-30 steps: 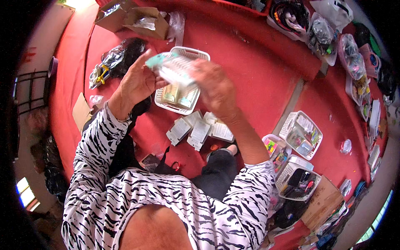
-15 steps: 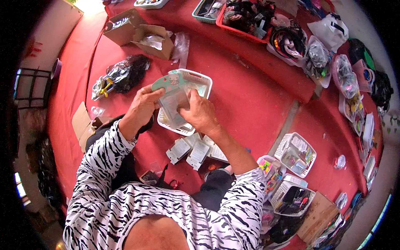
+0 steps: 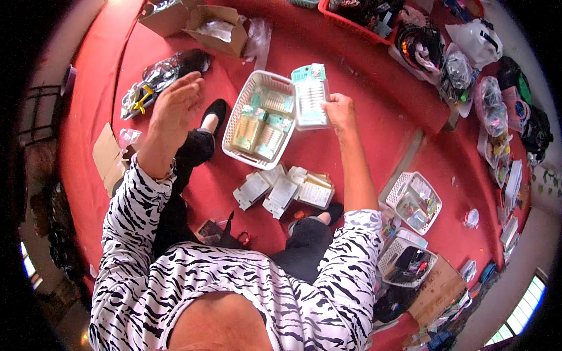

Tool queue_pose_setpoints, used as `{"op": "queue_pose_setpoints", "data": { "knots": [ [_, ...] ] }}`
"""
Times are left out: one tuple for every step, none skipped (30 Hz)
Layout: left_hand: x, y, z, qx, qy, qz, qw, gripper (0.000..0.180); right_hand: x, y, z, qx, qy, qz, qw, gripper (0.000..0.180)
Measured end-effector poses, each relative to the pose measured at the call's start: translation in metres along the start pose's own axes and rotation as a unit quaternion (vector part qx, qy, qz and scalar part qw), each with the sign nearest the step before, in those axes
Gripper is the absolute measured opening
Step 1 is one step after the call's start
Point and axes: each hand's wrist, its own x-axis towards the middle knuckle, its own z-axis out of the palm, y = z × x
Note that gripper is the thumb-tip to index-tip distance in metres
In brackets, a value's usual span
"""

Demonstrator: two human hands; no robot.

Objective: The person sits on a red floor and organizes small packaged items, including blister packs and boxes, into white plastic baskets. They pick up items from a pile, inspect them, and place them into the baskets.

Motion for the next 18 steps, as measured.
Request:
{"op": "queue_pose_setpoints", "data": {
  "knots": [
    [-0.002, 0.003, -0.002, -0.004, 0.006, 0.010, 1.000, 0.035, -0.003, -0.002, 0.009, -0.020, 0.008, 0.026, 0.999, 0.016],
    [-0.002, 0.004, 0.000, -0.004, 0.000, 0.014, 1.000, 0.034, 0.001, 0.017, 0.017, -0.074, 0.018, -0.016, 0.997, 0.015],
    [-0.003, 0.004, 0.003, -0.004, -0.005, 0.018, 1.000, 0.034, -0.001, 0.038, 0.028, -0.126, 0.032, -0.019, 0.991, 0.016],
    [-0.006, 0.005, 0.001, -0.011, 0.002, 0.019, 1.000, 0.034, -0.011, 0.039, 0.049, -0.124, 0.020, -0.012, 0.992, 0.015],
    [-0.007, 0.005, 0.002, -0.011, 0.003, 0.015, 1.000, 0.034, -0.019, 0.049, 0.063, -0.153, 0.007, 0.014, 0.988, 0.009],
    [-0.007, 0.005, 0.002, -0.010, 0.007, 0.014, 1.000, 0.034, -0.030, 0.054, 0.078, -0.211, 0.009, -0.001, 0.977, 0.009],
    [-0.008, 0.006, 0.000, -0.007, 0.012, 0.013, 1.000, 0.034, -0.043, 0.046, 0.096, -0.204, 0.010, -0.022, 0.979, 0.009],
    [-0.008, 0.004, 0.004, -0.014, 0.004, 0.007, 1.000, 0.035, -0.041, 0.072, 0.107, -0.211, 0.018, -0.024, 0.977, 0.009],
    [-0.008, 0.003, 0.010, -0.023, -0.012, 0.000, 1.000, 0.035, -0.024, 0.124, 0.118, -0.207, 0.024, 0.001, 0.978, 0.012],
    [-0.008, 0.000, 0.008, -0.026, -0.010, -0.004, 1.000, 0.035, -0.025, 0.130, 0.136, -0.182, 0.020, 0.033, 0.983, 0.017],
    [-0.008, -0.001, 0.006, -0.021, -0.006, -0.004, 1.000, 0.034, -0.035, 0.109, 0.145, -0.244, 0.028, 0.080, 0.966, 0.019],
    [-0.008, -0.003, 0.005, -0.017, -0.003, -0.004, 1.000, 0.033, -0.031, 0.116, 0.156, -0.259, 0.009, 0.122, 0.958, 0.020],
    [-0.009, -0.005, 0.005, -0.014, -0.004, -0.006, 1.000, 0.032, -0.029, 0.125, 0.162, -0.275, -0.006, 0.166, 0.947, 0.022],
    [-0.006, -0.008, 0.004, -0.018, -0.023, -0.016, 0.999, 0.032, -0.026, 0.131, 0.165, -0.286, 0.001, 0.168, 0.944, 0.023],
    [-0.006, -0.009, 0.005, -0.020, -0.030, -0.017, 0.999, 0.032, -0.024, 0.137, 0.167, -0.297, 0.010, 0.171, 0.940, 0.025],
    [-0.006, -0.010, 0.006, -0.021, -0.033, -0.019, 0.999, 0.032, -0.023, 0.140, 0.169, -0.308, 0.014, 0.174, 0.935, 0.026],
    [-0.008, -0.012, 0.003, -0.021, -0.030, -0.022, 0.999, 0.032, -0.028, 0.123, 0.172, -0.333, -0.035, 0.163, 0.928, 0.026],
    [-0.008, -0.012, 0.000, -0.012, -0.030, -0.033, 0.999, 0.032, -0.030, 0.103, 0.172, -0.357, -0.083, 0.150, 0.918, 0.027]
  ]
}}
